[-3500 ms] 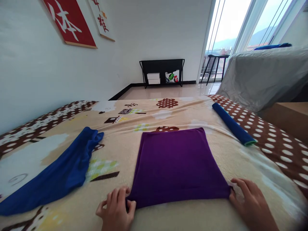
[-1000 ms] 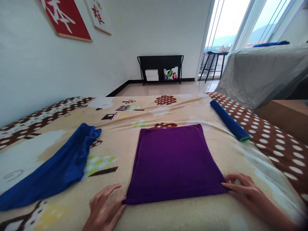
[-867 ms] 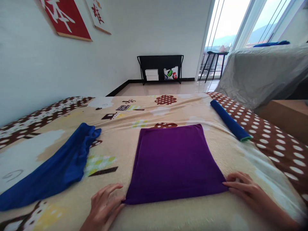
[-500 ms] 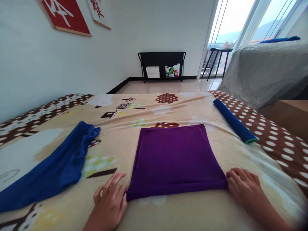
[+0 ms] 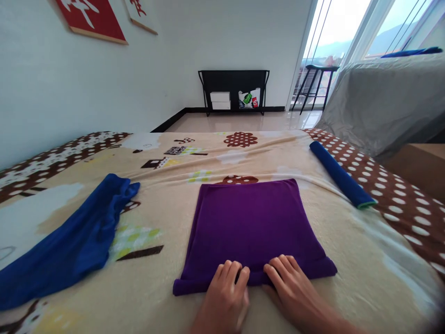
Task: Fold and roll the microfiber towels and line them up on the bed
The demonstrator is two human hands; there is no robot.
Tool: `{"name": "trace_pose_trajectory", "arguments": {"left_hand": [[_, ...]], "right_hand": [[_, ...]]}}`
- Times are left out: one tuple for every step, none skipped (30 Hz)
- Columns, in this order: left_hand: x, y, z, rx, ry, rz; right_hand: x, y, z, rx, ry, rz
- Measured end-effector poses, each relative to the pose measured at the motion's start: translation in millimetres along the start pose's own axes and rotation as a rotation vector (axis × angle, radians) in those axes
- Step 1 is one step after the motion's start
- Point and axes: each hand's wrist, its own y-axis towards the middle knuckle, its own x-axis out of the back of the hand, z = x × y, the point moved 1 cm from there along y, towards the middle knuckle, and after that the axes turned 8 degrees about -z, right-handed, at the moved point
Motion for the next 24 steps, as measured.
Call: {"name": "trace_pose_trajectory", "arguments": {"left_hand": [[0.1, -2.3, 3.5, -0.018, 0.021, -0.003], [0.3, -4.5, 7.1, -0.036, 0.043, -0.007], [0.7, -6.3, 10.7, -0.052, 0.062, -0.012], [1.2, -7.7, 14.3, -0.063, 0.072, -0.012], [1.9, -8.7, 17.7, -0.071, 0.071, -0.006], [2.8, -9.5, 21.1, -0.073, 0.061, 0.003], [3.9, -10.0, 24.2, -0.074, 0.048, 0.012], [5.0, -10.6, 27.4, -0.073, 0.038, 0.017], [6.2, -11.4, 30.6, -0.074, 0.035, 0.014], [7.5, -12.4, 34.1, -0.076, 0.04, 0.003], [8.9, -13.8, 38.2, -0.079, 0.05, -0.012], [10.5, -15.6, 43.2, -0.082, 0.064, -0.023], [12.5, -17.8, 49.1, -0.084, 0.083, -0.03], [14.8, -20.5, 56.0, -0.084, 0.104, -0.031], [17.6, -23.7, 63.8, -0.086, 0.124, -0.023], [20.7, -27.3, 72.3, -0.085, 0.146, -0.011], [24.1, -31.2, 80.9, -0.086, 0.167, 0.0], [27.6, -35.3, 89.2, -0.087, 0.186, 0.009], [31.1, -39.3, 96.7, -0.09, 0.207, 0.017], [34.4, -43.2, 102.9, -0.096, 0.229, 0.024], [37.3, -46.6, 107.7, -0.1, 0.257, 0.03], [39.9, -49.6, 110.9, -0.1, 0.293, 0.031], [41.9, -52.0, 112.5, -0.099, 0.335, 0.025], [43.3, -53.8, 112.6, -0.089, 0.384, 0.008]], "right_hand": [[0.0, -2.0, -4.8, 0.023, -0.024, 0.014], [0.5, -4.0, -10.1, 0.043, -0.041, 0.032], [1.7, -6.0, -15.8, 0.063, -0.051, 0.055], [3.6, -8.0, -22.2, 0.081, -0.059, 0.08], [6.2, -10.4, -29.4, 0.099, -0.067, 0.104], [9.6, -13.2, -37.3, 0.113, -0.08, 0.123], [13.5, -16.8, -45.9, 0.125, -0.094, 0.134], [17.9, -21.2, -55.1, 0.134, -0.108, 0.141], [22.5, -26.2, -64.5, 0.139, -0.118, 0.146], [27.3, -31.6, -73.8, 0.144, -0.125, 0.149], [32.0, -37.1, -82.6, 0.148, -0.131, 0.151], [36.4, -42.4, -90.5, 0.148, -0.138, 0.151], [40.5, -47.0, -97.4, 0.146, -0.145, 0.152], [44.0, -50.8, -102.9, 0.142, -0.152, 0.157], [47.0, -53.6, -107.2, 0.134, -0.156, 0.164], [49.3, -55.2, -110.3, 0.12, -0.161, 0.169], [51.1, -55.8, -112.5, 0.099, -0.169, 0.169], [52.5, -55.5, -114.0, 0.071, -0.182, 0.167], [53.5, -54.7, -115.1, 0.036, -0.205, 0.165], [54.4, -53.8, -116.0, -0.001, -0.237, 0.159], [55.4, -53.0, -116.7, -0.036, -0.279, 0.147], [56.4, -52.8, -117.1, -0.064, -0.324, 0.125], [57.5, -53.3, -116.8, -0.083, -0.37, 0.094], [58.5, -54.4, -115.4, -0.089, -0.41, 0.057]]}}
